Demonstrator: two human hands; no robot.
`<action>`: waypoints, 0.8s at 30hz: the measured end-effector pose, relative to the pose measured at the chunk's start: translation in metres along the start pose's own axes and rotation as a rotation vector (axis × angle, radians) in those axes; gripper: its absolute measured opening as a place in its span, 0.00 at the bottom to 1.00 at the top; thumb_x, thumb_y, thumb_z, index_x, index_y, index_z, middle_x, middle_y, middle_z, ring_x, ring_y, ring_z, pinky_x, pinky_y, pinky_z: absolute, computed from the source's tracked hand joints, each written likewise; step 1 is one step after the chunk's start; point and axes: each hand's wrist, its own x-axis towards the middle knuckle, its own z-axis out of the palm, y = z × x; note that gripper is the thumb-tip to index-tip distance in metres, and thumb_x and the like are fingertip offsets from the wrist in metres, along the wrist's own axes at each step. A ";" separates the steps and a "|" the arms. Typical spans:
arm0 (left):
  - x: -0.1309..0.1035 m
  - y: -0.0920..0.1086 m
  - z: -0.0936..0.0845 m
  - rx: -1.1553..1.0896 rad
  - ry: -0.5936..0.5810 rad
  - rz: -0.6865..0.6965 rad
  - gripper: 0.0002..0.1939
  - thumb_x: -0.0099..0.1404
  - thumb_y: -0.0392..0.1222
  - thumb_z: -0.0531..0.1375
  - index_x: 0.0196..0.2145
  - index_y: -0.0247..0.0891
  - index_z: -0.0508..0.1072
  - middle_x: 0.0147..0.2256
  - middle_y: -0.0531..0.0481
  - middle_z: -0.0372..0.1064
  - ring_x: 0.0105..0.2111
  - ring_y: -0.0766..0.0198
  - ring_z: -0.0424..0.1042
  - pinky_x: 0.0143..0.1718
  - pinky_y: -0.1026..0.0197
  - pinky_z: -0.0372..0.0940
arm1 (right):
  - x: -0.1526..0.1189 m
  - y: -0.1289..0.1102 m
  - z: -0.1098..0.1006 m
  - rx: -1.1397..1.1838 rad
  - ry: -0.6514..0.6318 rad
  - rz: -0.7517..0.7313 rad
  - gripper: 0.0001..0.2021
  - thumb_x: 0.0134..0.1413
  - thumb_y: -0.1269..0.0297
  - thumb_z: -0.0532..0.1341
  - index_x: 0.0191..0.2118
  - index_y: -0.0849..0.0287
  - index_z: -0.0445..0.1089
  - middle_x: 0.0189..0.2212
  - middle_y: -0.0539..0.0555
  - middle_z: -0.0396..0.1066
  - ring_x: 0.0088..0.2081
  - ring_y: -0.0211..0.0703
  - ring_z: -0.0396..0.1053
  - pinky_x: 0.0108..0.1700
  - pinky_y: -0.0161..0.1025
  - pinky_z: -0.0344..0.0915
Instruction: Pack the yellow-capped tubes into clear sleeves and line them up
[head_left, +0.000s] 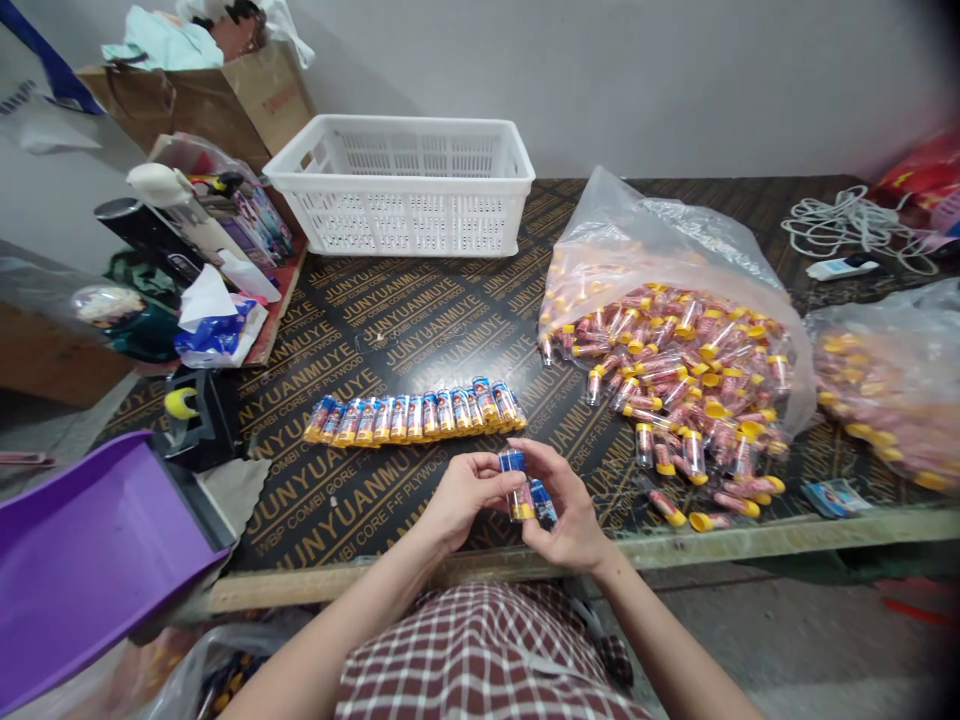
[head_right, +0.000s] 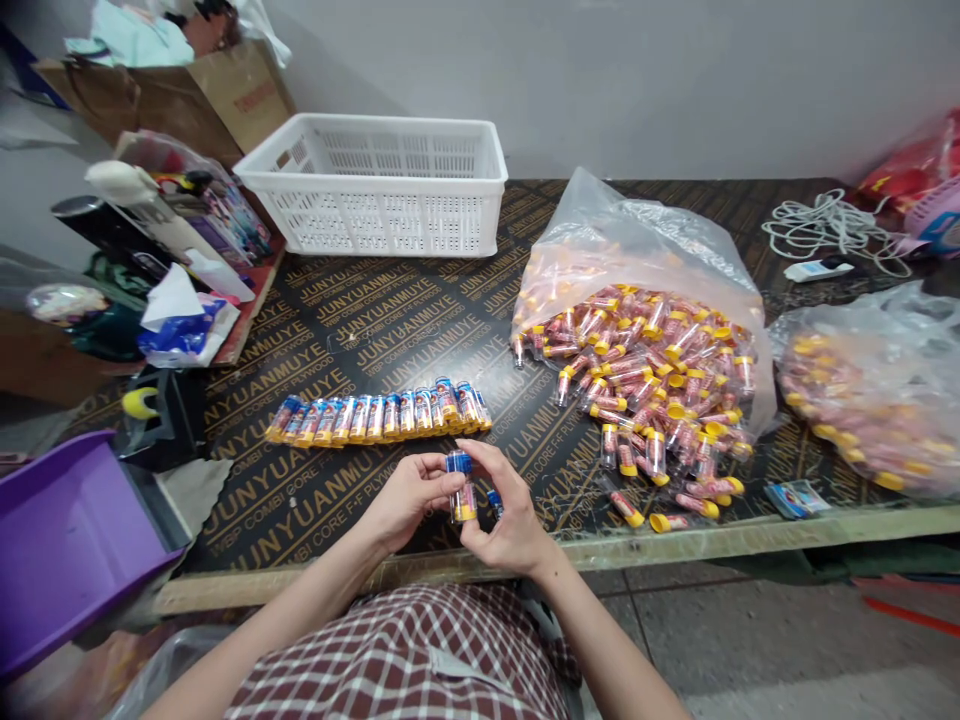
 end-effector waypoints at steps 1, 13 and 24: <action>-0.001 0.001 -0.001 0.012 0.011 0.017 0.16 0.42 0.43 0.71 0.27 0.31 0.74 0.23 0.50 0.72 0.22 0.68 0.69 0.26 0.66 0.63 | 0.001 -0.002 0.000 -0.001 -0.006 0.006 0.37 0.42 0.76 0.57 0.61 0.54 0.49 0.58 0.59 0.57 0.57 0.51 0.61 0.57 0.50 0.62; -0.018 0.103 -0.152 1.100 0.914 0.499 0.16 0.51 0.52 0.64 0.30 0.35 0.77 0.27 0.45 0.74 0.28 0.59 0.71 0.31 0.61 0.61 | -0.020 0.032 -0.061 -0.254 0.250 0.201 0.33 0.47 0.58 0.63 0.60 0.51 0.56 0.55 0.58 0.62 0.52 0.54 0.66 0.54 0.53 0.64; -0.022 0.099 -0.144 1.451 1.051 0.408 0.21 0.59 0.56 0.55 0.33 0.36 0.77 0.29 0.43 0.75 0.30 0.57 0.71 0.32 0.61 0.59 | -0.028 0.038 -0.102 -0.715 0.334 0.212 0.19 0.52 0.57 0.58 0.50 0.55 0.66 0.49 0.58 0.68 0.50 0.50 0.67 0.49 0.49 0.66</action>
